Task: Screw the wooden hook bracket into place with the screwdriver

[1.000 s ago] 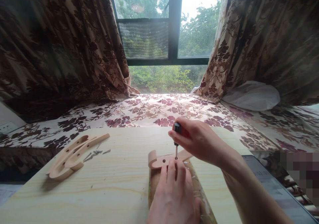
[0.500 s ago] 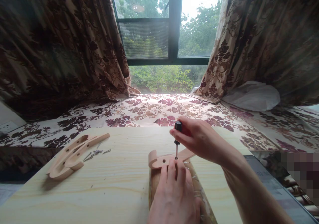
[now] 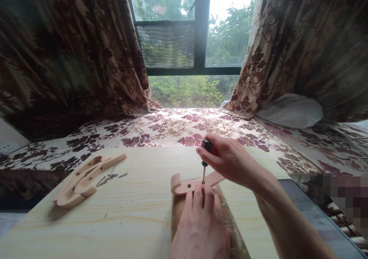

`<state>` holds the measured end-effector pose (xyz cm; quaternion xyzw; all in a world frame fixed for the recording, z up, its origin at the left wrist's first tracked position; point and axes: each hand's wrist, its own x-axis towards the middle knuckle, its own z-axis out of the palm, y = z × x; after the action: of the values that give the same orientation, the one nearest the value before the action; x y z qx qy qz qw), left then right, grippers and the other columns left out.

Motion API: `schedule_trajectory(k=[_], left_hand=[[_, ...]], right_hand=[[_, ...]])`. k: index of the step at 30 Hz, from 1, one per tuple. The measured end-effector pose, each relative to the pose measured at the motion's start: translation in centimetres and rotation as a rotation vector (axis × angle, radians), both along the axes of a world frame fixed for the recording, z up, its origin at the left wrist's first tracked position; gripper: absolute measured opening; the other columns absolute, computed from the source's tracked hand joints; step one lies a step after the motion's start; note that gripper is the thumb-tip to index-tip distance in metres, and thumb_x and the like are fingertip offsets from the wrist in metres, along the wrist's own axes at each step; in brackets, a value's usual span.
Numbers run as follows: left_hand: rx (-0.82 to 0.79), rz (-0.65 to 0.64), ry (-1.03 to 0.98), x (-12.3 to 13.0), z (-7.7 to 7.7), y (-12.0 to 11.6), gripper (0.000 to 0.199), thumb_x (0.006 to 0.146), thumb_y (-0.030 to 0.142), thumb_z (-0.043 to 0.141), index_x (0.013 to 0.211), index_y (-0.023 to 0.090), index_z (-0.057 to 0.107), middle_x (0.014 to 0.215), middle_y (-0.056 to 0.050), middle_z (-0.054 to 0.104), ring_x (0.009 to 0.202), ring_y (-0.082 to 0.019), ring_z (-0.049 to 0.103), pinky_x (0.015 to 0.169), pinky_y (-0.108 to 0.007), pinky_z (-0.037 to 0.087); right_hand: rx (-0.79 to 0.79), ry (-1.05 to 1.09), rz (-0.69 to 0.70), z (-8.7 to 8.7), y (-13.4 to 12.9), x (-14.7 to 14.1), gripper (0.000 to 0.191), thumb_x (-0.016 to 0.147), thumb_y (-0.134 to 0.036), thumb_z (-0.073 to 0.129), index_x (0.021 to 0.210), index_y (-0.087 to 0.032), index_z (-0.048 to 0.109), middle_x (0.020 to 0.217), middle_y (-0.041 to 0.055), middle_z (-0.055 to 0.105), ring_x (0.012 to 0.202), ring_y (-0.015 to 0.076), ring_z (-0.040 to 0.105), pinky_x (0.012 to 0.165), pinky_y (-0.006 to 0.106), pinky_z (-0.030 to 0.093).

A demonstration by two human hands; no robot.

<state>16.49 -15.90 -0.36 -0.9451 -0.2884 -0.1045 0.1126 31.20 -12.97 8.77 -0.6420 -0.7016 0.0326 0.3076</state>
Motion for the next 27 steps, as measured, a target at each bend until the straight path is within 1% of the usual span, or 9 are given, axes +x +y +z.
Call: schedule_trajectory(k=[2, 5, 7, 9, 14, 18, 20, 23, 27], left_hand=[[-0.009, -0.008, -0.019, 0.0, 0.0, 0.0, 0.056, 0.089, 0.043, 0.044, 0.127, 0.002, 0.049, 0.131, -0.026, 0.049, 0.123, -0.041, 0.044, 0.100, -0.050, 0.043], [-0.016, -0.023, -0.044, -0.1, -0.1, 0.1, 0.055, 0.088, 0.041, 0.045, 0.127, 0.002, 0.049, 0.131, -0.026, 0.049, 0.123, -0.041, 0.044, 0.099, -0.051, 0.043], [-0.008, -0.020, -0.038, -0.1, -0.1, 0.2, 0.054, 0.089, 0.040, 0.044, 0.126, 0.001, 0.049, 0.130, -0.027, 0.049, 0.123, -0.041, 0.043, 0.099, -0.052, 0.042], [0.000, -0.035, -0.017, -0.2, -0.1, 0.2, 0.055, 0.090, 0.041, 0.042, 0.125, 0.001, 0.050, 0.130, -0.028, 0.049, 0.122, -0.042, 0.044, 0.098, -0.052, 0.044], [0.032, -0.037, 0.015, -0.2, -0.1, 0.2, 0.055, 0.092, 0.044, 0.036, 0.125, 0.002, 0.050, 0.130, -0.026, 0.049, 0.122, -0.042, 0.045, 0.098, -0.050, 0.045], [0.025, -0.004, 0.035, 0.0, 0.4, 0.0, 0.056, 0.091, 0.044, 0.036, 0.125, 0.002, 0.050, 0.130, -0.027, 0.049, 0.123, -0.042, 0.044, 0.100, -0.051, 0.043], [0.022, -0.004, 0.033, 0.0, 0.4, 0.0, 0.056, 0.091, 0.044, 0.036, 0.124, 0.001, 0.050, 0.129, -0.027, 0.050, 0.122, -0.042, 0.045, 0.099, -0.051, 0.043], [0.028, -0.010, -0.003, 0.1, -0.2, 0.1, 0.054, 0.090, 0.044, 0.038, 0.123, 0.003, 0.052, 0.128, -0.025, 0.051, 0.122, -0.040, 0.046, 0.099, -0.049, 0.043], [0.051, 0.034, -0.121, 0.6, -1.8, 0.3, 0.056, 0.083, 0.047, 0.050, 0.120, 0.005, 0.056, 0.128, -0.024, 0.052, 0.121, -0.042, 0.045, 0.098, -0.052, 0.044]], right_hand=[[-0.003, 0.005, 0.014, 0.0, -0.1, 0.1, 0.020, 0.087, -0.033, 0.051, 0.071, -0.021, 0.045, 0.061, -0.0037, 0.053, 0.053, 0.0107, 0.043, 0.053, 0.025, 0.027], [-0.009, 0.046, 0.125, 0.1, -0.5, 0.3, 0.016, 0.088, -0.034, 0.051, 0.078, -0.022, 0.052, 0.064, -0.0035, 0.057, 0.057, 0.0113, 0.047, 0.054, 0.024, 0.030], [-0.007, 0.069, 0.168, 0.0, -0.7, 0.4, 0.014, 0.088, -0.033, 0.052, 0.079, -0.021, 0.052, 0.065, -0.0036, 0.059, 0.058, 0.0112, 0.047, 0.055, 0.024, 0.031], [-0.005, 0.069, 0.152, 0.0, -0.6, 0.4, 0.017, 0.088, -0.032, 0.052, 0.075, -0.021, 0.050, 0.064, -0.0034, 0.058, 0.057, 0.0110, 0.047, 0.054, 0.024, 0.030], [-0.001, 0.039, 0.035, 0.1, -0.2, 0.4, 0.025, 0.088, -0.035, 0.050, 0.069, -0.021, 0.045, 0.062, -0.0030, 0.054, 0.054, 0.0107, 0.043, 0.052, 0.024, 0.028], [-0.013, 0.064, 0.130, 0.2, -0.5, 0.3, 0.012, 0.087, -0.033, 0.053, 0.082, -0.022, 0.053, 0.065, -0.0043, 0.056, 0.057, 0.0109, 0.046, 0.054, 0.023, 0.031], [-0.018, 0.059, 0.162, 0.1, -0.7, 0.2, 0.010, 0.087, -0.032, 0.052, 0.083, -0.023, 0.053, 0.065, -0.0046, 0.055, 0.058, 0.0110, 0.047, 0.055, 0.023, 0.031], [-0.009, 0.028, 0.109, 0.1, -0.6, 0.2, 0.017, 0.087, -0.032, 0.051, 0.074, -0.022, 0.047, 0.064, -0.0037, 0.054, 0.056, 0.0111, 0.044, 0.054, 0.024, 0.029], [-0.002, 0.000, -0.003, 0.0, -0.1, 0.2, 0.021, 0.088, -0.033, 0.050, 0.071, -0.021, 0.042, 0.060, -0.0039, 0.051, 0.052, 0.0106, 0.041, 0.052, 0.025, 0.026]])
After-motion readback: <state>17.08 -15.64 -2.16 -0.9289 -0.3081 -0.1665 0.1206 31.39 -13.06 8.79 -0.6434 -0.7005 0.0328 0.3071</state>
